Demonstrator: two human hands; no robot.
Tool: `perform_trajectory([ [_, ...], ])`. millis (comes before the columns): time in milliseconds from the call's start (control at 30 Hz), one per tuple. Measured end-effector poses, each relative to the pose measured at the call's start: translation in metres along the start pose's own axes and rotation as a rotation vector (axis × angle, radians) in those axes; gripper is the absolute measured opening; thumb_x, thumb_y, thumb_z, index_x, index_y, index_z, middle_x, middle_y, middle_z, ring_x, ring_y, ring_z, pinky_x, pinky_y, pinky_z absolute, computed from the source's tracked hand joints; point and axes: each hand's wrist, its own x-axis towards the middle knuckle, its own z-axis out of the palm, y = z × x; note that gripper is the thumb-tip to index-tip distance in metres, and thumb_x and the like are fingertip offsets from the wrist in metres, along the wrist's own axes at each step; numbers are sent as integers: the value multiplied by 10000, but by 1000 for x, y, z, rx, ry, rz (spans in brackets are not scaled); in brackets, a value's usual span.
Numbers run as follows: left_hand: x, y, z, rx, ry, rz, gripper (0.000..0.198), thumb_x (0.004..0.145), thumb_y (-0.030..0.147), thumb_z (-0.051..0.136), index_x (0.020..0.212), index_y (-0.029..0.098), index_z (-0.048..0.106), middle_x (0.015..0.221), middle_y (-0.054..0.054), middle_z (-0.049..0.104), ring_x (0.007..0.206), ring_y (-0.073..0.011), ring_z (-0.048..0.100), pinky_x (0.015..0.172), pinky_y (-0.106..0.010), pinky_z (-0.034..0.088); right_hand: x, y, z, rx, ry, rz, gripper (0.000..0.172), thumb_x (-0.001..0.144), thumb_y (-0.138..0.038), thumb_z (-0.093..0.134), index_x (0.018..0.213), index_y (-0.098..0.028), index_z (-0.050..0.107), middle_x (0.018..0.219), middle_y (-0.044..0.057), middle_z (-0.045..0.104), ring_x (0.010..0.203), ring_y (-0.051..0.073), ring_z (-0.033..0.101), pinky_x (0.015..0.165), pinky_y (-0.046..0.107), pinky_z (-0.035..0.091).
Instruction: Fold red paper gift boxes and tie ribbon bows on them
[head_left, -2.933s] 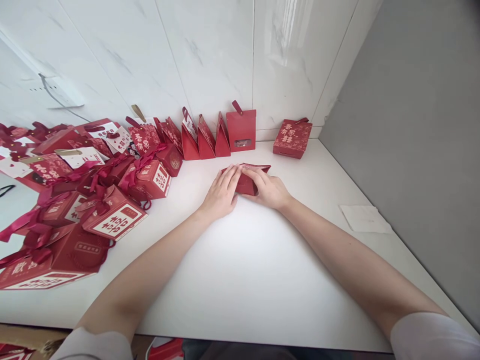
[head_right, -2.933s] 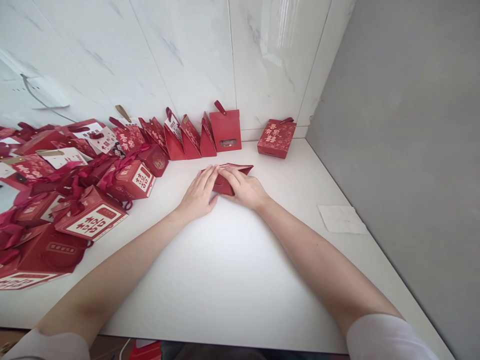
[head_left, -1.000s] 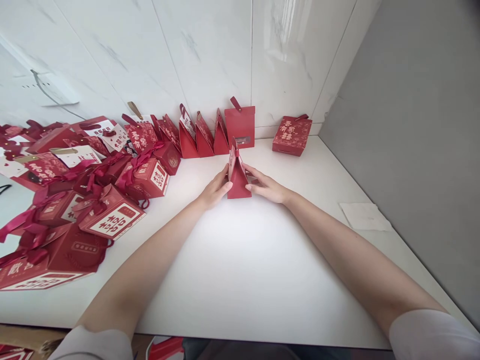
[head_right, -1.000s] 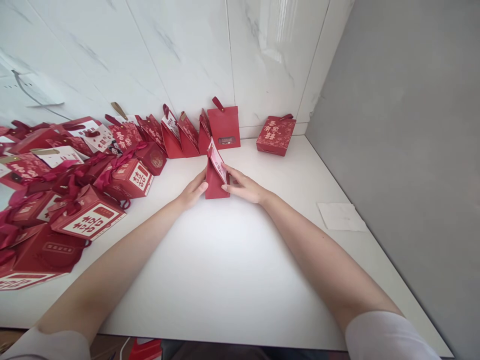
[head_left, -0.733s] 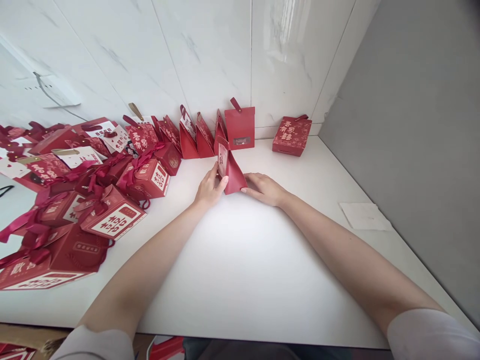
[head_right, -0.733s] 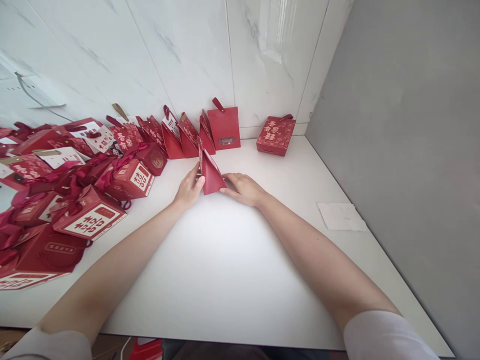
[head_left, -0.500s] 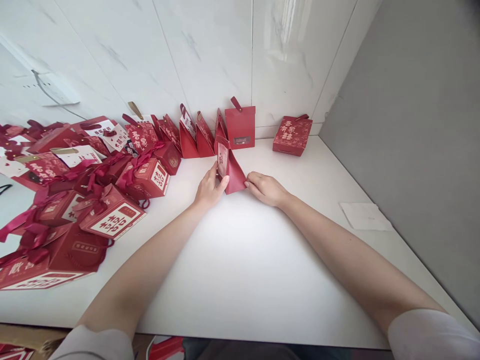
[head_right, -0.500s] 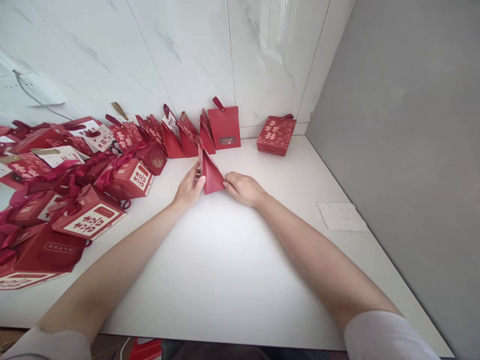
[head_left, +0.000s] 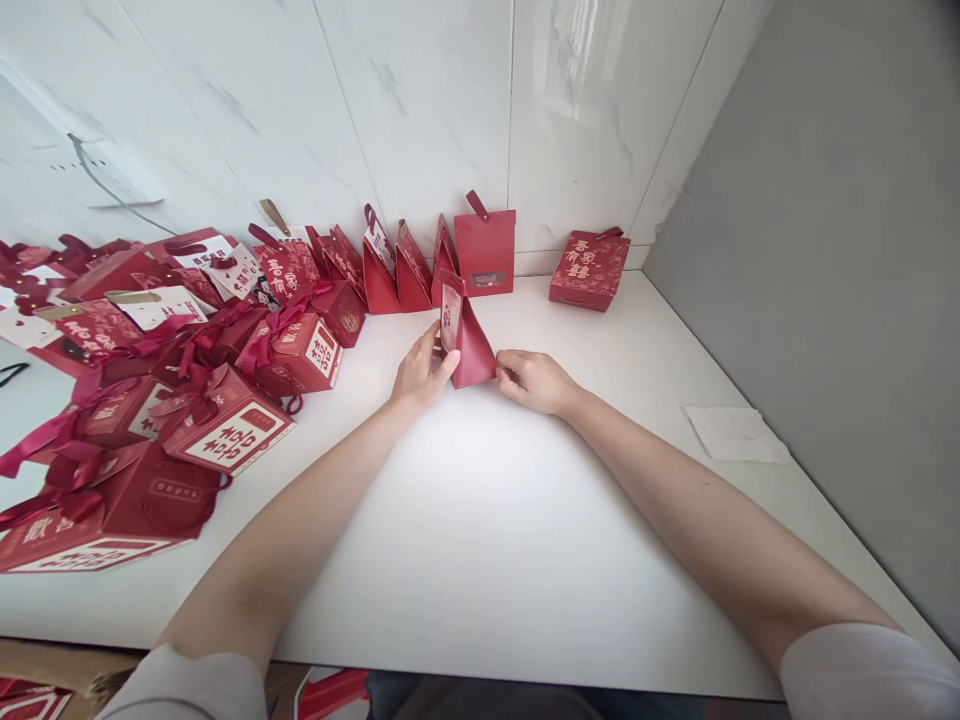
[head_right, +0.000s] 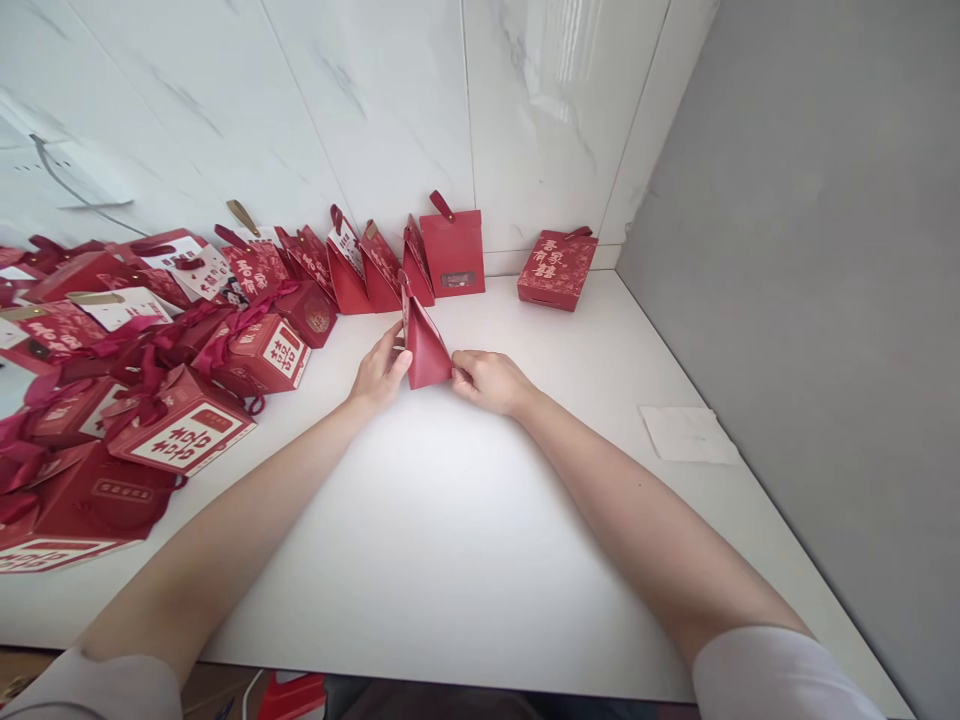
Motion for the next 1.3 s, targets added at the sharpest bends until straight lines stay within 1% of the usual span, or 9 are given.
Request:
perform_trajectory([
  [300, -1, -2, 2, 20, 11, 18, 784, 839, 671, 468, 1460, 205, 362, 1273, -142, 591, 1083, -284, 610, 904, -433, 494, -1, 0, 1, -98, 25, 0, 103, 839, -208, 427, 751, -218, 480, 748, 26, 614, 624, 166, 514, 584, 266, 324],
  [500, -2, 1, 3, 28, -12, 9, 803, 852, 668, 450, 1478, 184, 316, 1317, -166, 558, 1167, -306, 563, 947, -466, 467, 0, 11, -4, -5, -91, -35, 55, 801, -222, 515, 753, -216, 488, 712, 0, 602, 599, 151, 516, 592, 260, 350],
  [600, -2, 0, 3, 9, -14, 34, 785, 863, 663, 436, 1480, 194, 312, 1335, -161, 546, 1184, -299, 553, 965, -459, 454, 1, 13, -4, 9, -118, -47, 165, 869, -333, 528, 760, -211, 508, 711, 9, 599, 625, 160, 534, 610, 267, 365],
  [733, -1, -5, 3, -49, -28, 44, 808, 839, 675, 472, 1477, 211, 300, 1329, -151, 551, 1159, -289, 569, 965, -447, 451, 0, 12, -3, 12, -96, -12, 367, 992, -432, 349, 764, -210, 530, 734, 32, 604, 668, 175, 547, 643, 285, 375],
  [833, 2, -8, 3, -162, 1, -13, 720, 850, 686, 443, 1384, 204, 411, 1179, -118, 639, 1052, -265, 619, 923, -426, 471, -1, 15, -2, 45, -96, 38, 407, 1001, -464, 312, 762, -217, 528, 732, 29, 606, 665, 182, 553, 639, 294, 382],
  [967, 5, -8, 2, -301, 174, -170, 498, 889, 645, 414, 1036, 206, 597, 956, -56, 687, 933, -226, 648, 859, -369, 493, 1, 23, 2, 33, 40, 97, 301, 964, -444, 410, 825, -218, 550, 830, 59, 644, 788, 233, 589, 742, 356, 419],
  [1100, 6, -5, 3, -260, 218, -124, 410, 845, 596, 541, 776, 198, 606, 892, -43, 647, 924, -209, 626, 845, -331, 500, 3, 26, 5, 110, 236, 136, 169, 929, -380, 472, 976, -229, 532, 1058, 97, 660, 997, 291, 594, 891, 442, 411],
  [1167, 7, -6, 3, -257, 211, -74, 382, 833, 565, 575, 765, 193, 622, 959, -56, 645, 992, -213, 615, 892, -331, 492, 3, 23, 3, 229, 312, 192, 172, 961, -407, 418, 975, -251, 488, 1076, 85, 671, 1009, 288, 609, 881, 440, 426],
  [1300, 7, -7, 2, -476, 129, -45, 419, 865, 561, 526, 1007, 191, 664, 1135, -81, 671, 1122, -235, 606, 980, -368, 470, -1, 15, -3, 367, 439, 209, 242, 992, -476, 340, 917, -269, 441, 1149, 64, 680, 1059, 273, 613, 925, 437, 418],
])
